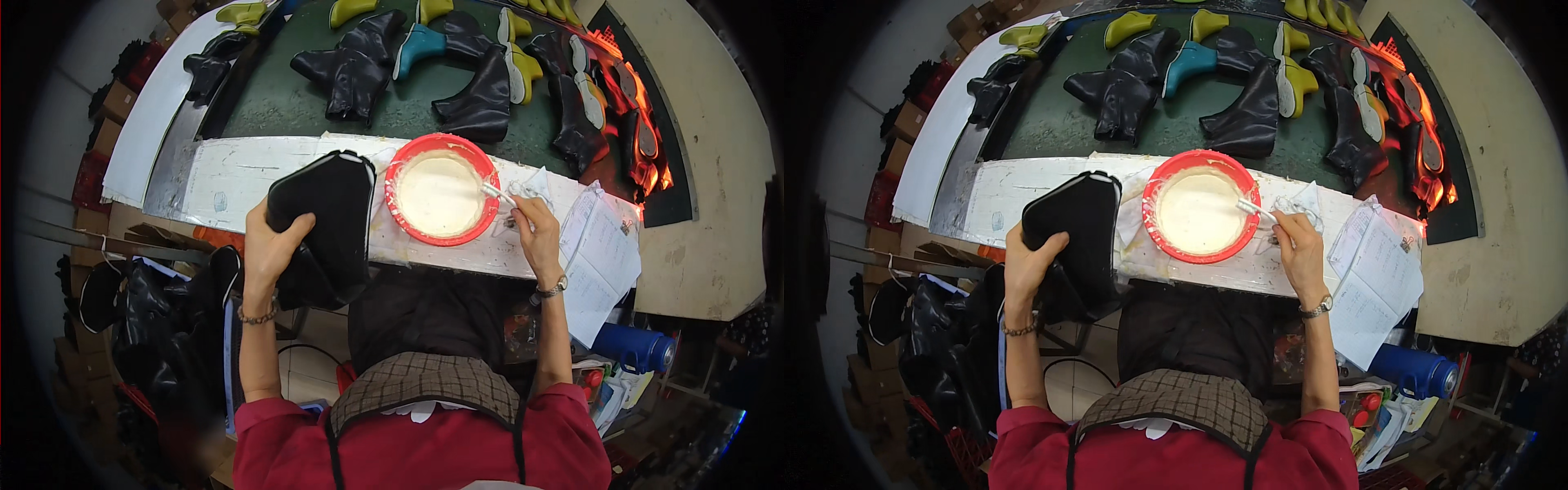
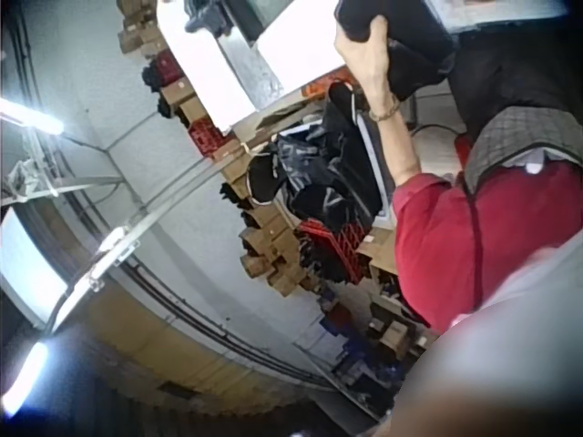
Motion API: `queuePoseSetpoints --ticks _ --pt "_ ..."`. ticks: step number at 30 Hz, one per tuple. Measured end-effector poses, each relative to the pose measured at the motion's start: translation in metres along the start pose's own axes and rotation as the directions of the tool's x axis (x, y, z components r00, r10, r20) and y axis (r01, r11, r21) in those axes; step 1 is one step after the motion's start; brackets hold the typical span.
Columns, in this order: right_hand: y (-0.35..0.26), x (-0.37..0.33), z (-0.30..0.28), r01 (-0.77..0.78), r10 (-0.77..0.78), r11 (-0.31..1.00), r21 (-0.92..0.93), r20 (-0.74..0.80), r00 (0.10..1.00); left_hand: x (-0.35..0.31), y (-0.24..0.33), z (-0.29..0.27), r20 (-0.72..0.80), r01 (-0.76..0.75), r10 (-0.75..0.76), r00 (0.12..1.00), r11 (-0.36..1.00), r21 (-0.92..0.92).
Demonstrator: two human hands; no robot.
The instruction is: Apply white adhesive to the edges and soles of black shoe components using a small brush.
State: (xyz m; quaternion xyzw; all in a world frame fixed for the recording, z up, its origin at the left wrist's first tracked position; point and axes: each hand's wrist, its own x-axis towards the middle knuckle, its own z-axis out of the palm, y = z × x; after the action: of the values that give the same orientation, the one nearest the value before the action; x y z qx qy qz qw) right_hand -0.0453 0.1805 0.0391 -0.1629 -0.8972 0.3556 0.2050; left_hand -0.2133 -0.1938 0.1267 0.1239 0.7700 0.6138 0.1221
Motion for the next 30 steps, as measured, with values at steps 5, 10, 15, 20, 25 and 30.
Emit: queuePoseSetpoints --ticks 5,10,15,20,25,30 --pt "-0.029 0.024 0.009 0.282 -0.307 0.893 -0.352 -0.018 0.951 -0.001 0.004 0.008 0.093 0.075 -0.077 0.993 0.997 0.028" --pt "-0.043 0.048 0.026 0.47 -0.414 0.71 -0.525 0.229 0.881 0.007 0.008 0.026 0.197 0.098 -0.094 0.976 0.995 -0.008" --pt "-0.052 0.05 -0.001 0.409 -0.424 0.855 -0.318 0.023 0.905 0.016 0.019 0.026 0.273 0.179 -0.186 0.944 0.983 0.048" --pt "-0.062 0.056 -0.013 0.405 -0.415 0.896 0.185 0.023 0.909 0.025 0.03 0.039 0.469 0.251 -0.279 0.838 0.96 0.123" --pt "-0.067 0.063 -0.006 0.486 -0.482 0.859 0.162 -0.066 0.874 0.022 0.041 0.04 0.402 0.194 -0.191 0.896 0.981 0.034" --pt "-0.071 0.053 0.006 0.477 -0.464 0.871 0.122 -0.118 0.878 0.015 0.044 0.038 0.09 0.005 -0.001 0.996 0.999 -0.044"
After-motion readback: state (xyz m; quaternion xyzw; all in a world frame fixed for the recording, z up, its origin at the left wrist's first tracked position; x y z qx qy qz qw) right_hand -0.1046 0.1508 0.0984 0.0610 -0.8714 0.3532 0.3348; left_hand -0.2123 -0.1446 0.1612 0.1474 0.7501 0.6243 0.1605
